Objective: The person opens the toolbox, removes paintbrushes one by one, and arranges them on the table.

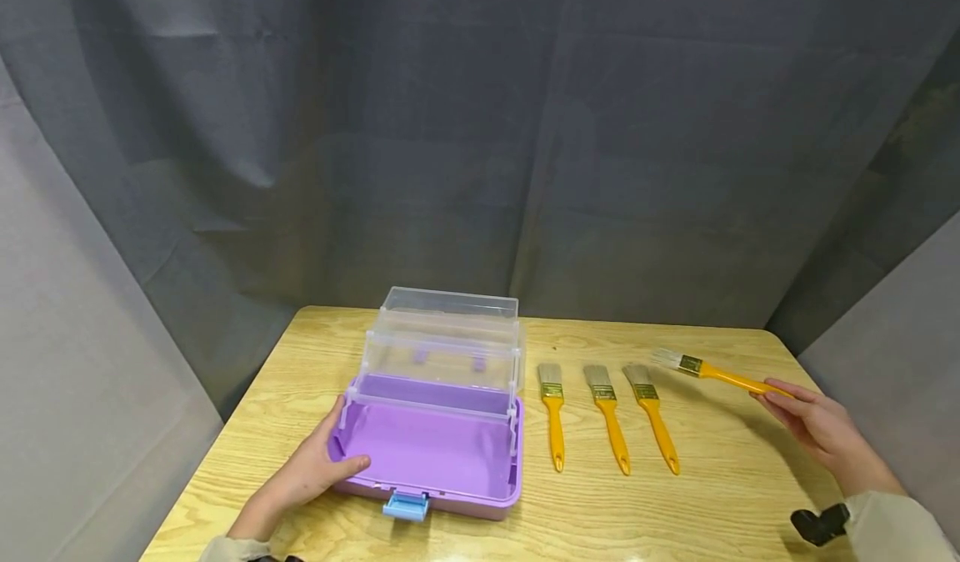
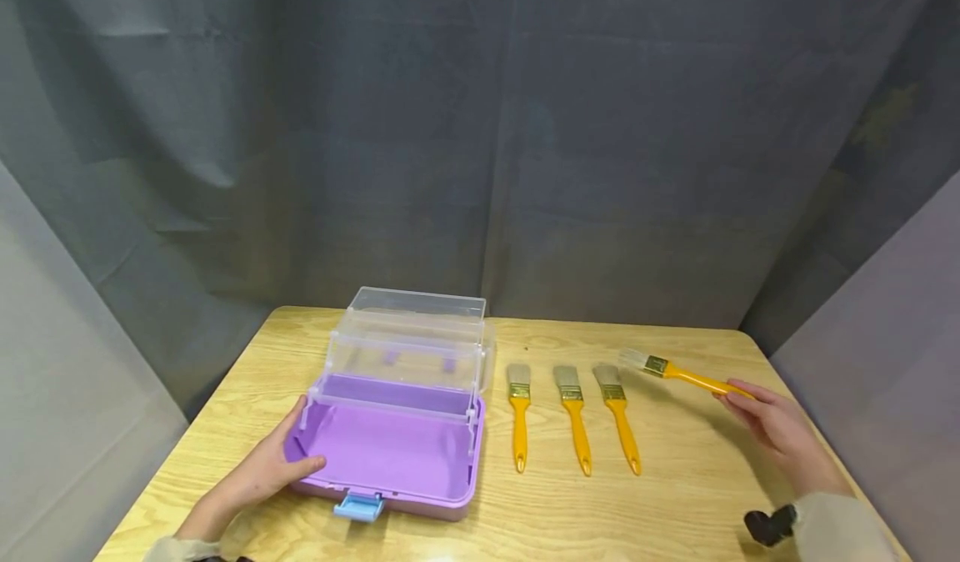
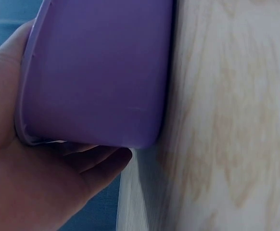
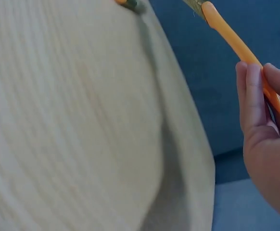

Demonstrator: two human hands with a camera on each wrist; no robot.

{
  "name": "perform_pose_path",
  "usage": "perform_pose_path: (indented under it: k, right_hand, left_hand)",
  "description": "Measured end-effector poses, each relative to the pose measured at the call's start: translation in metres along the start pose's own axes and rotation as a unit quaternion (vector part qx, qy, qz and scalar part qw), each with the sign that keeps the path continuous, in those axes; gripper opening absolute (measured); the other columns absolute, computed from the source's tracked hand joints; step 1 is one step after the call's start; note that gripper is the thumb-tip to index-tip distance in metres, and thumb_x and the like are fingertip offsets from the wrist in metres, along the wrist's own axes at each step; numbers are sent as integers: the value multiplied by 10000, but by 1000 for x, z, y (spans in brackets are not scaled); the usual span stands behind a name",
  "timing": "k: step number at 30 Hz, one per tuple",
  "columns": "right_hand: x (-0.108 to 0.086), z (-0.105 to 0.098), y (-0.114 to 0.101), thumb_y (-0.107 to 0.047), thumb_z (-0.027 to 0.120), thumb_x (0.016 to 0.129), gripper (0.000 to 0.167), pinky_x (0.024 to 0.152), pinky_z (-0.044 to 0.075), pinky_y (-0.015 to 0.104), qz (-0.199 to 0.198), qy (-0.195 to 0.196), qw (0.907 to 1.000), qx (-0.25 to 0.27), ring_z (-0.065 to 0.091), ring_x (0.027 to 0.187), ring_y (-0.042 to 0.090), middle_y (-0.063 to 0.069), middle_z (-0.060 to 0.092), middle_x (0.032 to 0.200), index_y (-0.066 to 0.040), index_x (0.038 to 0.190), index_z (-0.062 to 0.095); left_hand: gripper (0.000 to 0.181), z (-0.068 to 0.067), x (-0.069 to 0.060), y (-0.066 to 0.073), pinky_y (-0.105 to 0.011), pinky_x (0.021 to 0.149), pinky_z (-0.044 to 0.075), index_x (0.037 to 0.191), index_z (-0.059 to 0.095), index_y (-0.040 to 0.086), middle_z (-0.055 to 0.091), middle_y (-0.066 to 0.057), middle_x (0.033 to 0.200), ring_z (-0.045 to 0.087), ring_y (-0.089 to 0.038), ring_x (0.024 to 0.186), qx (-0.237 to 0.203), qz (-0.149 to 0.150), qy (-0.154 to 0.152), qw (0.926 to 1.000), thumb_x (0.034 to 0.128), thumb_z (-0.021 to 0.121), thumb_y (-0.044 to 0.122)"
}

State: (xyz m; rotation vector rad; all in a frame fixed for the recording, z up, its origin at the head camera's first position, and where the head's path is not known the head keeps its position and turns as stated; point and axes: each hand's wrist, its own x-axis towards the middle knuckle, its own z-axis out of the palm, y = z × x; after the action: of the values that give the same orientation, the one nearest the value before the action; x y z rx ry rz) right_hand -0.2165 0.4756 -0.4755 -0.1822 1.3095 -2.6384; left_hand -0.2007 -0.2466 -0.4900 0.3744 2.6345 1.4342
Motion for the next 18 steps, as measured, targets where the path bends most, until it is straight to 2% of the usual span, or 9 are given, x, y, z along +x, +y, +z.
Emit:
perform_pose_path:
  k: [13, 16, 18]
  right_hand:
    - [-15, -25, 10, 111, 457, 941, 368, 872, 500, 258, 169, 838, 9946, -587, 678, 915, 183, 50, 679, 954, -112, 961, 748]
    - [-16, -30, 15, 101, 529, 910, 330, 827, 523, 258, 138, 1246, 9889, -794, 688, 864, 166, 12, 688, 906, -133, 901, 761]
    - [-16, -33, 19, 75, 633, 855, 268, 795, 537, 257, 117, 1624, 9804, -1108, 691, 820, 149, -31, 674, 862, -160, 850, 762]
  left_hand:
    - [1088, 1, 0, -2, -542, 1096, 133, 1506, 7, 9, 71, -264, 1533, 133, -437, 1375, 32, 81, 71, 9999, 782, 776, 272]
    - [1088, 1, 0, -2, -542, 1096, 134, 1510, 9, 22, 73, -259, 1535, 135, -433, 1375, -4, 83, 75, 9999, 781, 778, 269]
    - [1086, 1, 0, -1, -541, 1097, 131, 1515, 10, 39, 69, -248, 1540, 131, -426, 1379, -50, 78, 57, 9999, 781, 778, 268]
